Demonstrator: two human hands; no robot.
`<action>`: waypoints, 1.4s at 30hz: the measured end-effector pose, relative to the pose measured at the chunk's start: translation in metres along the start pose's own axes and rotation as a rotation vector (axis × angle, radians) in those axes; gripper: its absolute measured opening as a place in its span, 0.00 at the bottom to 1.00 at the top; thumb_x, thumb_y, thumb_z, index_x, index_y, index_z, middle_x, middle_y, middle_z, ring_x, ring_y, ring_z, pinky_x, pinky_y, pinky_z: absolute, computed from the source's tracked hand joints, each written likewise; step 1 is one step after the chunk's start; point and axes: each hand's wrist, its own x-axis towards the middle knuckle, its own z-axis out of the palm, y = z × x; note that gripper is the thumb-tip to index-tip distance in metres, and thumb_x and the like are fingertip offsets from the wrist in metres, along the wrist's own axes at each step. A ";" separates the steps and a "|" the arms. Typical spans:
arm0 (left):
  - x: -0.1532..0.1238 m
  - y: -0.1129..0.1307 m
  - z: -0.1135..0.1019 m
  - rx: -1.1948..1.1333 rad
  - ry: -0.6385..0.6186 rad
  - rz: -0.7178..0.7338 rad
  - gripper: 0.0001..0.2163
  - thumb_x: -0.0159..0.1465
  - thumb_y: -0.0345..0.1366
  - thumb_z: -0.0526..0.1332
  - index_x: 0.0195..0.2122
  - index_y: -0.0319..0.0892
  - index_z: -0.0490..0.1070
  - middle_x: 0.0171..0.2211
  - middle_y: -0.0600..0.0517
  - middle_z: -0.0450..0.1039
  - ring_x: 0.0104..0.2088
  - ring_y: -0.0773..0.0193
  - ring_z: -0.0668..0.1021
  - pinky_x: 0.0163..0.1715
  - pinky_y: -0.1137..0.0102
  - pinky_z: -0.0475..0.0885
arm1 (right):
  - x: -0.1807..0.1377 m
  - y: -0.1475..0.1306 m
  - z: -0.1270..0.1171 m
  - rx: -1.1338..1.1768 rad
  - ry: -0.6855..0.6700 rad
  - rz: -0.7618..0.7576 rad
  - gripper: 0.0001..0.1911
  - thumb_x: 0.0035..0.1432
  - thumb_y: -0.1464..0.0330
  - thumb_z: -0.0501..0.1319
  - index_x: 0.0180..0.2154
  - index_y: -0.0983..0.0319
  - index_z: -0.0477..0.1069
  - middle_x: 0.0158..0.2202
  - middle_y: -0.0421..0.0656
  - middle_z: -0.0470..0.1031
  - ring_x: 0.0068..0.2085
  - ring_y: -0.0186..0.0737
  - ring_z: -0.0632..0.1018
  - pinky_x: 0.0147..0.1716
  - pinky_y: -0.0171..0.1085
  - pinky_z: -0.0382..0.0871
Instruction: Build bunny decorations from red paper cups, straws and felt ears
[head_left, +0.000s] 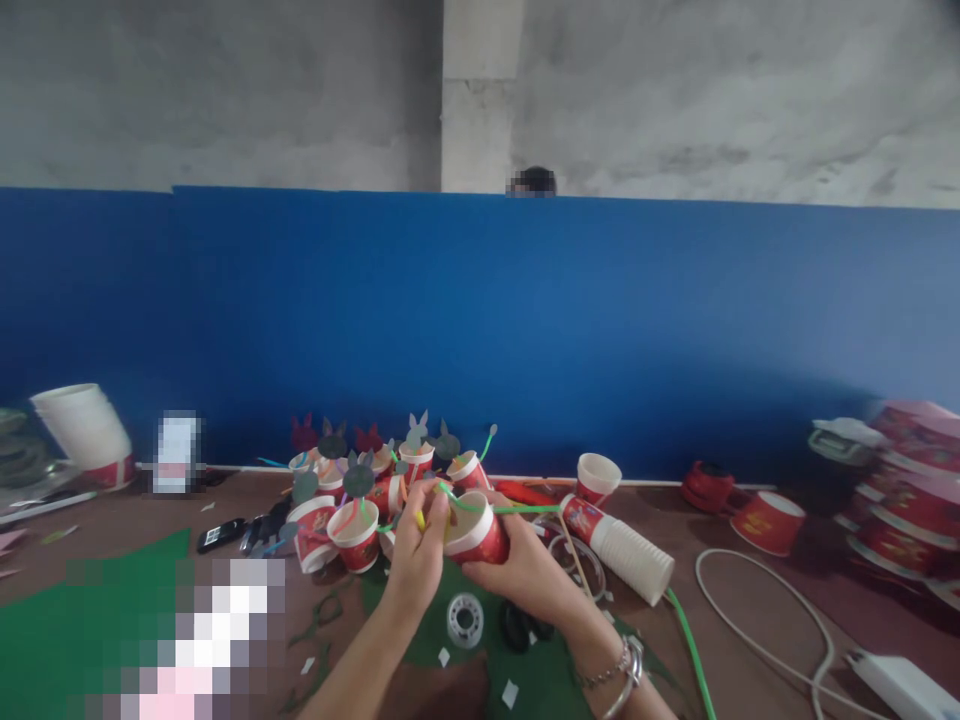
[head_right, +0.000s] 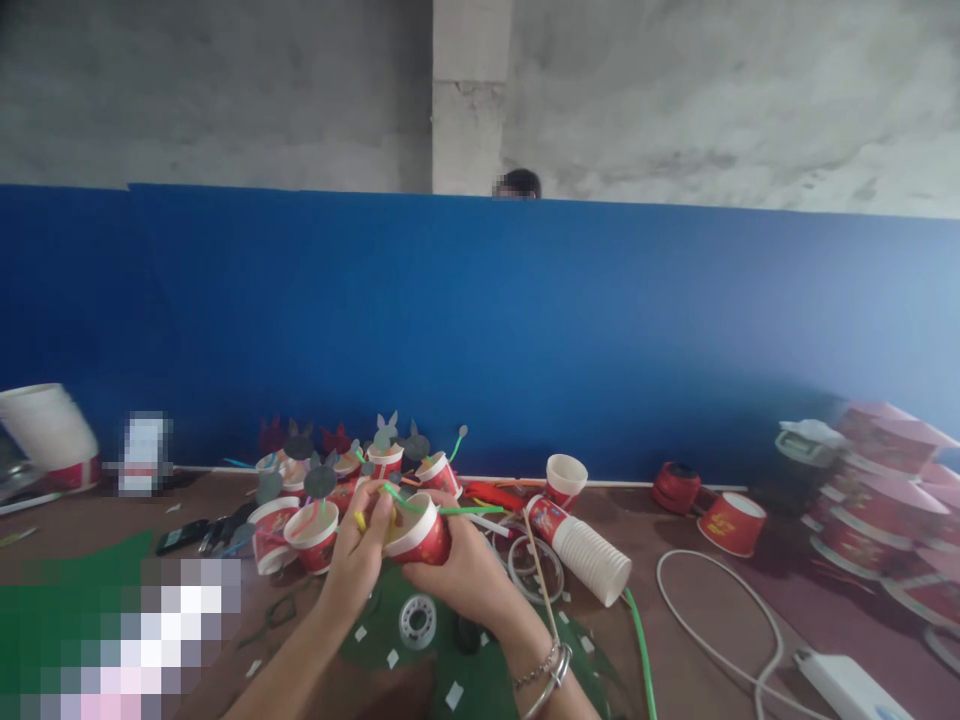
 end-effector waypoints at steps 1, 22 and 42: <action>0.000 -0.001 0.000 -0.006 0.013 0.003 0.13 0.57 0.46 0.62 0.35 0.42 0.71 0.23 0.55 0.68 0.26 0.66 0.70 0.28 0.74 0.65 | 0.000 -0.001 0.001 0.001 0.000 0.015 0.24 0.39 0.76 0.65 0.42 0.60 0.68 0.41 0.41 0.75 0.42 0.44 0.76 0.41 0.40 0.70; -0.003 -0.015 0.007 -0.181 0.038 -0.161 0.10 0.51 0.38 0.69 0.31 0.40 0.73 0.28 0.53 0.76 0.32 0.64 0.77 0.35 0.72 0.69 | 0.003 -0.014 -0.007 0.077 0.288 0.015 0.22 0.41 0.67 0.66 0.42 0.61 0.70 0.38 0.45 0.77 0.38 0.48 0.77 0.34 0.39 0.73; -0.008 -0.020 0.007 -0.156 0.067 -0.146 0.16 0.59 0.49 0.60 0.37 0.42 0.70 0.37 0.50 0.73 0.43 0.59 0.74 0.45 0.68 0.67 | 0.001 -0.005 -0.010 0.114 0.144 0.054 0.28 0.43 0.69 0.66 0.48 0.63 0.63 0.40 0.44 0.75 0.39 0.43 0.76 0.37 0.38 0.72</action>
